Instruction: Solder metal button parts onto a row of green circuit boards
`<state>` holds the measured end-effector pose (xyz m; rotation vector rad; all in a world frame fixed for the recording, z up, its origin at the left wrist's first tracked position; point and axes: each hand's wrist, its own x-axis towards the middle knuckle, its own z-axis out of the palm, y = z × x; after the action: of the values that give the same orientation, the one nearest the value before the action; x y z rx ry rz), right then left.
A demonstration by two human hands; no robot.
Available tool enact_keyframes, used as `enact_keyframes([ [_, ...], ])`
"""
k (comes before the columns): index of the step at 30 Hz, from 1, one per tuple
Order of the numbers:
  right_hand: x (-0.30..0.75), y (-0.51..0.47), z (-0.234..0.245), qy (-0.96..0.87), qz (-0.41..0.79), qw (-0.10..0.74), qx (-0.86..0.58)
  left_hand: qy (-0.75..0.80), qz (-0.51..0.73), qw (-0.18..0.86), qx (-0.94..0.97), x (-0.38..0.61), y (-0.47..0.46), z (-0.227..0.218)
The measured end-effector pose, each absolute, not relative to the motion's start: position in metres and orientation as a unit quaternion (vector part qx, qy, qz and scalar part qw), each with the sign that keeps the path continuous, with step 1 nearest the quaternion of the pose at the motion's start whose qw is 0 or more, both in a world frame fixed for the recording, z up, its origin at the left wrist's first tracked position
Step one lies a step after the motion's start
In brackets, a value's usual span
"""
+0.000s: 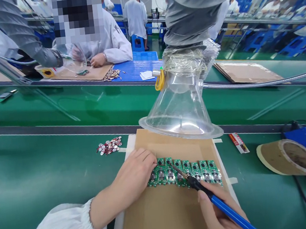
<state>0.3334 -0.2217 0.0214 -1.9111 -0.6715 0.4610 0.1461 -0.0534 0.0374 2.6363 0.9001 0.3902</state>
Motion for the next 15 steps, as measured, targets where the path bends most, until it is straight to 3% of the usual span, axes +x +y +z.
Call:
enact_keyframes([
  [7, 0.351, -0.226, 0.003, -0.385, 0.144, 0.489, -0.769, 0.307, 0.117, 0.144, 0.933, 0.151, -0.051, 0.038],
  [15, 0.337, -0.223, 0.019, -0.293, 0.187, 0.506, -0.789, 0.309, 0.133, 0.189, 0.923, 0.150, -0.052, 0.042],
])
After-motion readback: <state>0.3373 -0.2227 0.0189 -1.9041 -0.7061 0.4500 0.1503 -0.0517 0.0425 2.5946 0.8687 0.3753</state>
